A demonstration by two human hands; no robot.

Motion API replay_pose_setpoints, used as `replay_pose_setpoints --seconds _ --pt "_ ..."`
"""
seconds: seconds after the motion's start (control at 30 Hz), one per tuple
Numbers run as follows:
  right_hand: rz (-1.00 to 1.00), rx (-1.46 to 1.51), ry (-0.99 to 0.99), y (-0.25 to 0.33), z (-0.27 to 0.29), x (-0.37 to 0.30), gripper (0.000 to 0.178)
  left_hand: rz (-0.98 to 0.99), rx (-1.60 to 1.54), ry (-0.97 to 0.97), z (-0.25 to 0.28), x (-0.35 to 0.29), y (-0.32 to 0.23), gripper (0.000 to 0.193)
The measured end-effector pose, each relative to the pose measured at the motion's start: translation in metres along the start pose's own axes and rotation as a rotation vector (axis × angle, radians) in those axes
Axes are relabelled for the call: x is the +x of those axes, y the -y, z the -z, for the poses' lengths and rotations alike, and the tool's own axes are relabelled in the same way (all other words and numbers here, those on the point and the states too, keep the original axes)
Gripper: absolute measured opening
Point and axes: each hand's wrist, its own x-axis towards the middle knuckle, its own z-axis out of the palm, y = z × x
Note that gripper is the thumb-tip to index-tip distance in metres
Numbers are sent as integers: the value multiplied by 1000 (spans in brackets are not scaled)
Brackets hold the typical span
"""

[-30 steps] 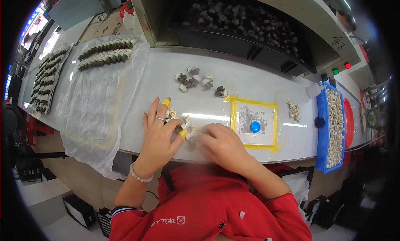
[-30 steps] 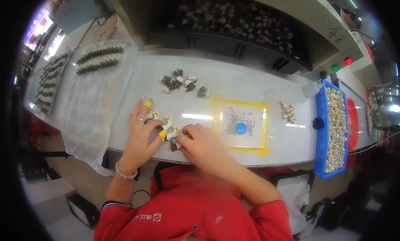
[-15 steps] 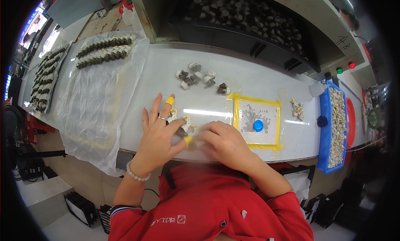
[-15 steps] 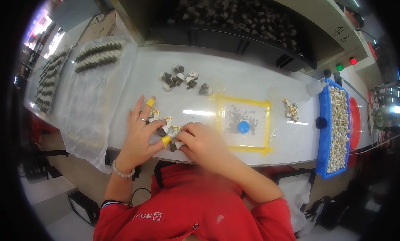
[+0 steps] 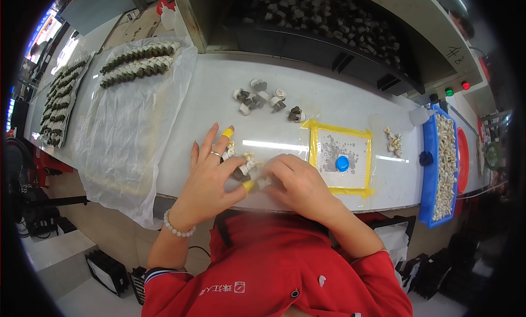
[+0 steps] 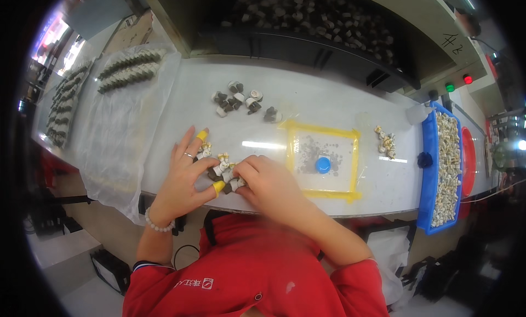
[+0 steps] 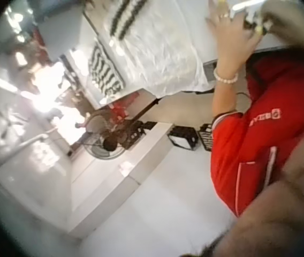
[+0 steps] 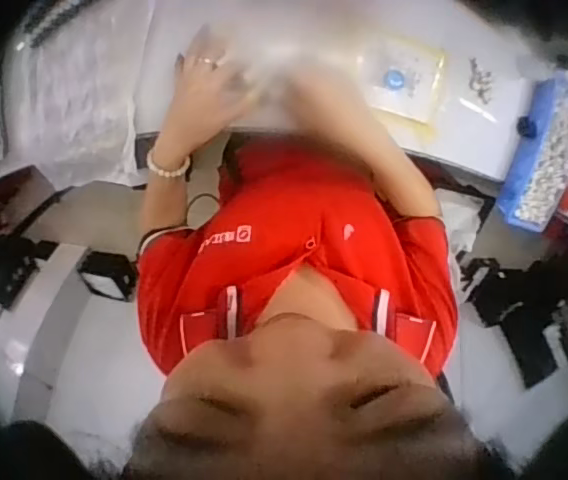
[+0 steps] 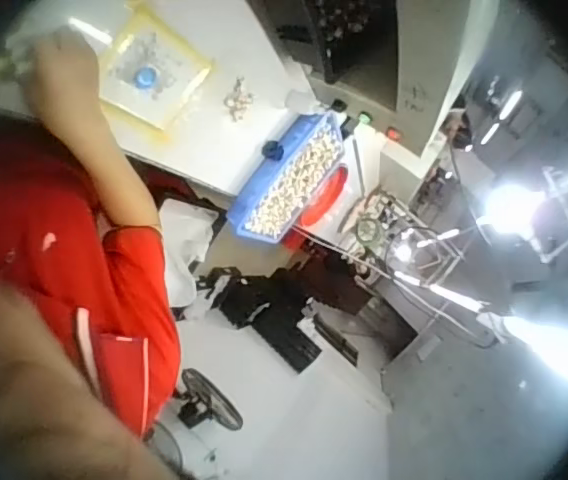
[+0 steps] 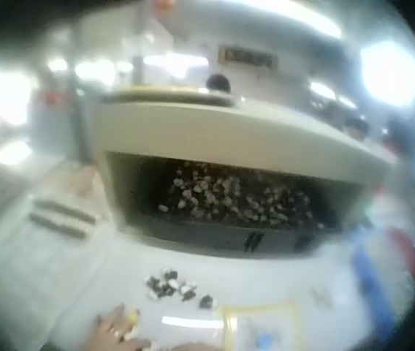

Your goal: The person repeatedly picks small white and gray components from a tray and the table, then uses a yellow-handled tool to press or fit them together over a blue cap on a yellow-bordered mat. Finished assemblies are placed on the table to the left.

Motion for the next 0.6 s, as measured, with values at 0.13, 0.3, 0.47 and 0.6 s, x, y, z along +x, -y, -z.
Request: replay_pose_setpoints --seconds 0.13,0.3,0.47,0.6 --pt "-34 5 14 3 1 2 35 7 2 -22 -1 1 -6 30" --pt "-37 -20 29 5 4 5 37 -13 9 -34 -9 2 6 29" --pt "27 -39 51 1 3 4 39 52 -103 -88 -8 5 3 19" --pt "29 -46 43 3 5 5 37 73 -63 -121 -5 11 -4 16"
